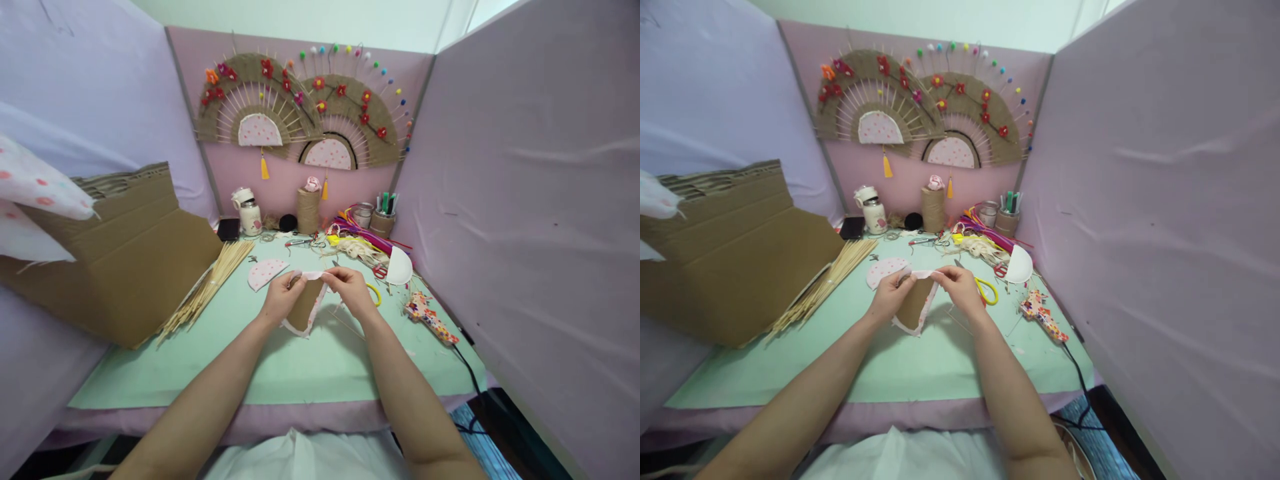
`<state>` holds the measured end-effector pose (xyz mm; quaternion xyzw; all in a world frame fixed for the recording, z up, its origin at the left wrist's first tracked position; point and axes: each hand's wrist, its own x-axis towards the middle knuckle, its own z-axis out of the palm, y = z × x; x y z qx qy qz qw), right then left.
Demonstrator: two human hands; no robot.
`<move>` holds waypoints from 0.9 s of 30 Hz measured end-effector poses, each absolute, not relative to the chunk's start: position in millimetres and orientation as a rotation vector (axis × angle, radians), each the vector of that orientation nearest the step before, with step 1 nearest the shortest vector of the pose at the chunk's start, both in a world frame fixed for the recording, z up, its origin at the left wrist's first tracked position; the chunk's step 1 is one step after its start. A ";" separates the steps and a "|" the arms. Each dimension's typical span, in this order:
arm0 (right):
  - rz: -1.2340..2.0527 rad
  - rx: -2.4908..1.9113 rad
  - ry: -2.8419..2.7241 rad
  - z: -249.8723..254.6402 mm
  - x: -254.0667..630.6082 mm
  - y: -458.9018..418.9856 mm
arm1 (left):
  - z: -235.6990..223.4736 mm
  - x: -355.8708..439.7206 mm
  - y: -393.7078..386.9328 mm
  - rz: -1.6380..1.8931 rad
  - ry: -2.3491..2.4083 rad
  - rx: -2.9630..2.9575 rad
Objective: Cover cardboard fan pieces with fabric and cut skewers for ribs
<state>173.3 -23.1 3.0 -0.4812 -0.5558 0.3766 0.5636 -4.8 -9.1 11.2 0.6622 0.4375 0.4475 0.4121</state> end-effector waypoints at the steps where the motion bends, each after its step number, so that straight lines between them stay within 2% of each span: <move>1: 0.854 -1.138 -1.302 2.7 171.4 -23.2 | 11.2 -4.5 -9.4 1.137 1.106 1.664; 7: 0.799 -1.131 -1.291 0.8 164.0 -23.8 | 13.8 -3.0 -10.2 1.154 1.094 1.618; 13: 1.011 -0.961 -1.299 10.1 162.0 -29.8 | 16.1 -6.3 -5.6 1.044 1.074 1.370; 17: 1.039 -0.984 -1.241 6.0 163.3 -26.2 | 14.9 -5.4 -4.1 1.019 1.046 1.332; 22: 1.119 -0.959 -0.787 2.0 170.1 -17.2 | 16.4 -6.5 1.7 1.068 0.808 0.963; 27: 1.311 -0.767 -0.542 12.3 171.8 -19.3 | 13.9 -12.5 5.8 0.840 0.562 0.864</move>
